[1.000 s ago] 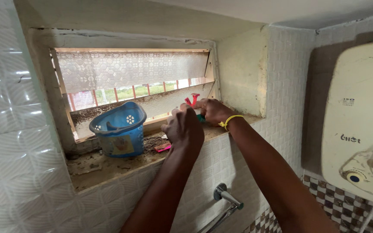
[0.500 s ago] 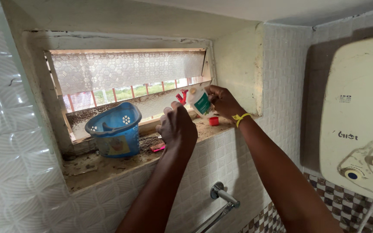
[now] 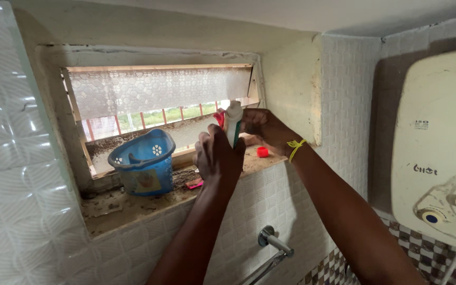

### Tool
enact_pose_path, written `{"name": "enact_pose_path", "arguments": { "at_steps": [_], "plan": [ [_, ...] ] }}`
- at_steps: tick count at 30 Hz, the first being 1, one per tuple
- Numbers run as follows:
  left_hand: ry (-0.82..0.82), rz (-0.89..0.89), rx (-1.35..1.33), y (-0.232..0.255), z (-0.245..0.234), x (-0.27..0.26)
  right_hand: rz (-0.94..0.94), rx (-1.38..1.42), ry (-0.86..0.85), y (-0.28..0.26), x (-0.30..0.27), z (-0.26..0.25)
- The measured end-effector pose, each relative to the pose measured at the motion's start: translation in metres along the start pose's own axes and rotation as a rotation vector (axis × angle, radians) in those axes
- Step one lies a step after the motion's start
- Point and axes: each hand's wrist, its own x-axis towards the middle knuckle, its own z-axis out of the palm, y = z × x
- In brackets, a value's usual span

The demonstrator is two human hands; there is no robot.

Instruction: The person retrieves various bathroom items from a window ledge, including a hairbrush, razor, and containers, and places them into a hanging mesh bag. They also handle a plastic container and a tube of cream, moving them between the ledge and the bag.

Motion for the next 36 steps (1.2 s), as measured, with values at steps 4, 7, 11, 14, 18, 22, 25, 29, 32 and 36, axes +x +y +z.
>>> {"name": "enact_pose_path", "arguments": {
  "at_steps": [4, 7, 11, 14, 18, 22, 25, 29, 32, 36],
  "plan": [
    [0.081, -0.02, 0.02, 0.002, 0.001, 0.0, 0.07, -0.682, 0.22, -0.011, 0.012, -0.025],
    [0.033, -0.033, 0.05, 0.001, 0.002, 0.001, 0.312, -1.089, 0.111, -0.012, 0.007, -0.035],
    [0.043, -0.034, 0.051, 0.002, 0.002, 0.0, 0.503, -1.259, -0.078, -0.002, 0.007, -0.042],
    [0.027, -0.042, 0.042, 0.002, 0.001, 0.0, 0.435, -1.129, 0.005, 0.009, 0.011, -0.047],
    [0.011, -0.041, 0.035, 0.002, 0.002, -0.001, 0.15, -1.317, 0.312, 0.014, 0.024, -0.062],
    [0.07, -0.003, 0.072, 0.002, 0.004, -0.003, 0.028, -1.416, 0.401, 0.032, 0.026, -0.077],
    [0.05, -0.016, 0.084, 0.002, 0.005, -0.003, 0.07, -1.44, 0.438, 0.055, 0.029, -0.094],
    [0.018, -0.025, 0.091, 0.003, 0.004, -0.001, 0.051, -1.443, 0.334, 0.069, 0.043, -0.11],
    [-0.021, 0.001, 0.069, 0.0, 0.005, -0.002, 0.242, -1.424, 0.249, 0.069, 0.045, -0.107],
    [-0.041, 0.085, 0.02, -0.002, 0.007, -0.001, 0.284, -1.512, 0.2, 0.08, 0.051, -0.113]
  ]
}}
